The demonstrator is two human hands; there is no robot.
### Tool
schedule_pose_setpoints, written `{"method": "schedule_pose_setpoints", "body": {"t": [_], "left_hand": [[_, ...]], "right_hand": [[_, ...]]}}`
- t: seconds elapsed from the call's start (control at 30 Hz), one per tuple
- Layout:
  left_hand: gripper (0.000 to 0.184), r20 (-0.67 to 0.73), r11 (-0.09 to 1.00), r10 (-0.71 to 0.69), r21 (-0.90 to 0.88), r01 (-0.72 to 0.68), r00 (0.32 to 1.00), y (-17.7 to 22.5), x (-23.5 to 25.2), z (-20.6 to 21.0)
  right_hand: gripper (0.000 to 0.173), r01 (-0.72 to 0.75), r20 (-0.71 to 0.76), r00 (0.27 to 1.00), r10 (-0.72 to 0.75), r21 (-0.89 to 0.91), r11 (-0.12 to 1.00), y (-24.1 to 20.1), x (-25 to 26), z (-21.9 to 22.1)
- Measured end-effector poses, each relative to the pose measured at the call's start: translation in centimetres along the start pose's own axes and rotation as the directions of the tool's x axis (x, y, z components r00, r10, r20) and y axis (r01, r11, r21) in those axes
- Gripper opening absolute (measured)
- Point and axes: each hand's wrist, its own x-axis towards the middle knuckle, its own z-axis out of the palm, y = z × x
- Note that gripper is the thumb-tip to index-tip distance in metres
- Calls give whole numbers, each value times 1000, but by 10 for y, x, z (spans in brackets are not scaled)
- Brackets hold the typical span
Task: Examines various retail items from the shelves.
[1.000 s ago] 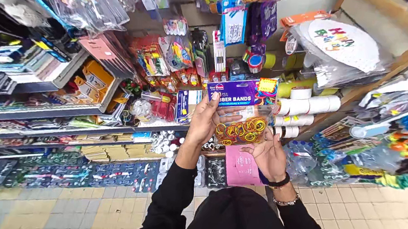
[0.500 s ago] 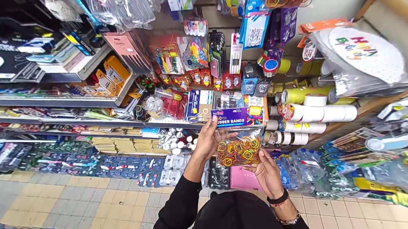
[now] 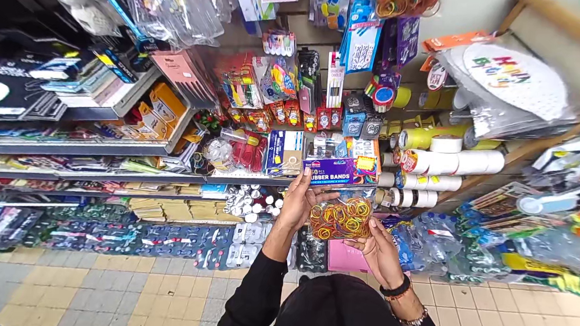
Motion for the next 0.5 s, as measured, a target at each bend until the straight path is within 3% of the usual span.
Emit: {"method": "schedule_pose_setpoints", "body": {"t": [0.5], "left_hand": [[46,8,1000,-1,9,1,1000,1,-3,0]], "right_hand": [[43,-12,28,1000,12,7,1000,3,-5,-3]]}}
